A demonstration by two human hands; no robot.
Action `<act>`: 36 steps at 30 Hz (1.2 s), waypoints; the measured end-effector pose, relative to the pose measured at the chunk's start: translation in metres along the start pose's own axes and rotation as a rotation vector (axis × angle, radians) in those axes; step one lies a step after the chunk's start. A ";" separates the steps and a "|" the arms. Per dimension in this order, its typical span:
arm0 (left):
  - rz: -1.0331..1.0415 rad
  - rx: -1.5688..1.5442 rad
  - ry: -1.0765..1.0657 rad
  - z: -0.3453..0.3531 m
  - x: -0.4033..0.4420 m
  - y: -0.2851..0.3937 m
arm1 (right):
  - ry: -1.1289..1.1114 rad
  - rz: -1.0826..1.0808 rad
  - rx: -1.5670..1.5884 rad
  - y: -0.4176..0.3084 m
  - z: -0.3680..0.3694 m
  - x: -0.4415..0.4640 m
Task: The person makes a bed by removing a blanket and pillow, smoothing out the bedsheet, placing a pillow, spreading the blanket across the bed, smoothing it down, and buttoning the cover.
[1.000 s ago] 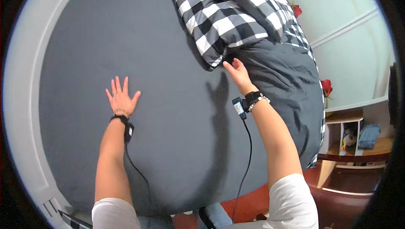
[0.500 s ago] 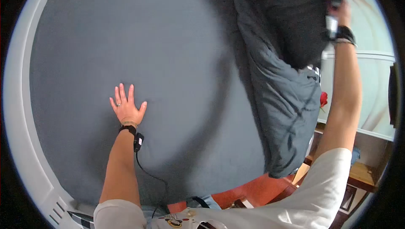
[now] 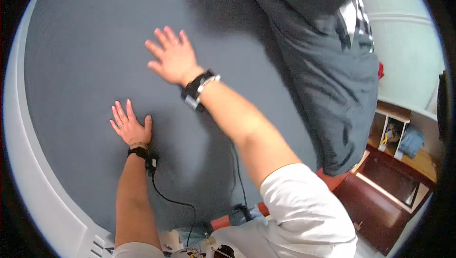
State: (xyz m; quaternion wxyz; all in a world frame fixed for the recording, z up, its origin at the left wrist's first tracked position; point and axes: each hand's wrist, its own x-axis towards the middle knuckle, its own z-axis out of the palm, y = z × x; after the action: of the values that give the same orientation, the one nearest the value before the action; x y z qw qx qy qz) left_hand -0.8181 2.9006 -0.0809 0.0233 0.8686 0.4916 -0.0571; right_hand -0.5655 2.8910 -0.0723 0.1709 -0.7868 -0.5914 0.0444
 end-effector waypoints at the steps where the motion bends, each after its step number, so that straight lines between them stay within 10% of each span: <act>1: 0.027 0.019 -0.019 0.003 -0.001 0.000 | 0.045 0.014 -0.071 0.017 -0.011 -0.004; 5: 0.097 -0.006 0.170 0.020 -0.004 -0.005 | -0.230 0.792 0.119 0.138 -0.080 -0.127; 8: 0.081 0.028 0.238 0.029 -0.002 -0.010 | 0.171 0.791 -0.258 0.228 -0.078 -0.386; 11: 0.081 0.028 0.278 0.033 -0.003 -0.010 | -0.358 1.672 -0.147 0.164 -0.153 -0.661; 14: 0.097 0.029 0.261 0.031 0.002 -0.016 | -0.598 2.056 -0.083 0.033 -0.181 -0.874; 18: 0.212 0.130 0.266 0.000 0.024 -0.010 | -0.215 1.610 -0.180 0.048 -0.183 -0.862; 24: 0.520 -0.044 0.363 -0.004 0.016 0.113 | 0.119 0.247 -0.110 0.133 -0.183 -0.461; 26: 0.750 -0.021 0.352 -0.017 -0.087 0.174 | 0.147 0.201 -0.113 0.132 -0.145 -0.380; 30: 1.685 -0.419 -0.618 -0.021 -0.295 0.136 | -0.575 -0.144 -0.135 -0.007 -0.120 -0.414; 32: 1.724 -0.353 -1.169 -0.003 -0.382 0.069 | -0.744 -0.262 0.223 -0.060 -0.115 -0.496; 34: 1.720 -0.658 -1.150 -0.015 -0.382 0.007 | -0.885 -0.361 0.472 -0.071 -0.119 -0.584; 36: 1.468 -0.299 -1.062 -0.078 -0.277 0.024 | -0.878 0.060 0.860 -0.048 -0.119 -0.608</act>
State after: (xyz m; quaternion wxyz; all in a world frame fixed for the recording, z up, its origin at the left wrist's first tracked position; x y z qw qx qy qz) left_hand -0.9328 2.6595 0.0301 0.3884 0.8106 -0.2566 -0.3553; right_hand -0.7571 2.3020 -0.0253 0.2122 -0.5722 -0.5131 0.6036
